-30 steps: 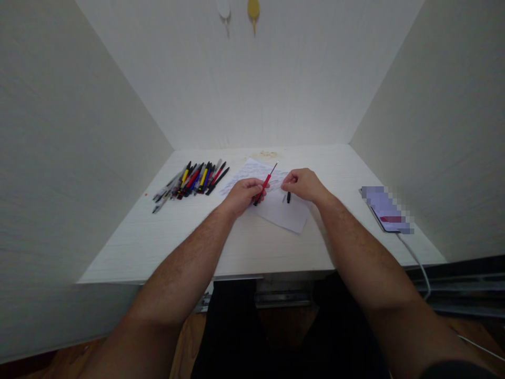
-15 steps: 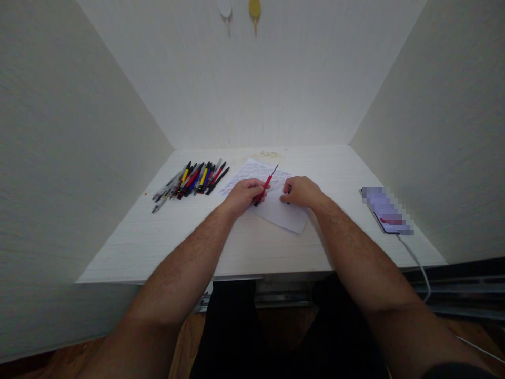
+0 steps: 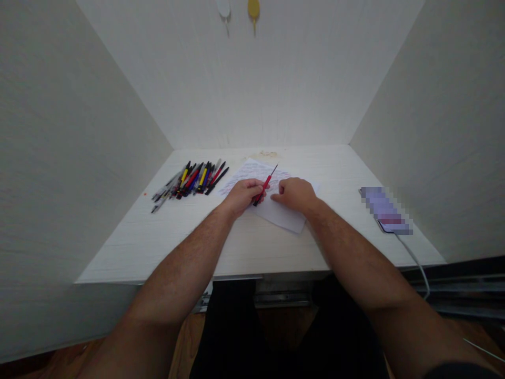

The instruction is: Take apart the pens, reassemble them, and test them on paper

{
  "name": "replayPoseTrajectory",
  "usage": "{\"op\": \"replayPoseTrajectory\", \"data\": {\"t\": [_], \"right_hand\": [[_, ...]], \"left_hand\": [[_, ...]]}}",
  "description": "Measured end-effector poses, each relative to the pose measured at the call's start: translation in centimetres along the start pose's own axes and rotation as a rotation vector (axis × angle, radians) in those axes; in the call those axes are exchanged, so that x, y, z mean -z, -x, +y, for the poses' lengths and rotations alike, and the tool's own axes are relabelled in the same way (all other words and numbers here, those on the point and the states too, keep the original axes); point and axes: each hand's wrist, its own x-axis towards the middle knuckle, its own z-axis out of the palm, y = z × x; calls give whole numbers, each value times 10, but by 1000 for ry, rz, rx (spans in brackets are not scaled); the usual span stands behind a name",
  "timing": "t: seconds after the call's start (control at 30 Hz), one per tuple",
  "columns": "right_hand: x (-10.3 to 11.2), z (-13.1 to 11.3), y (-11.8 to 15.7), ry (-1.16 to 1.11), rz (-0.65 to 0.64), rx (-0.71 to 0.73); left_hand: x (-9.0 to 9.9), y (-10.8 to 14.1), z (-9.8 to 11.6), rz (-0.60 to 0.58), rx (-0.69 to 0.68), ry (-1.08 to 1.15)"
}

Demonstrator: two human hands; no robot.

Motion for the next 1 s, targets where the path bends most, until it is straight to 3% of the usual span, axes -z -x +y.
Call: {"op": "replayPoseTrajectory", "data": {"t": [0.43,0.53,0.63,0.77,0.87,1.0], "right_hand": [[2,-15,5,50,-95,87],[4,-10,3,-28,-49,74],[7,7,-4,-265,101,-31],[8,28,-13,-782,292,-179],[8,31,-15,-1117,335,-198],[11,25,-14,-1341,375,-217]], "left_hand": [[1,0,-1,-3,25,15],[2,-1,-1,-6,20,19],[3,-1,-1,-11,22,14],[4,0,0,-3,30,-24],[5,1,-1,-30,25,-26],[5,2,-1,-51,20,-20]]}}
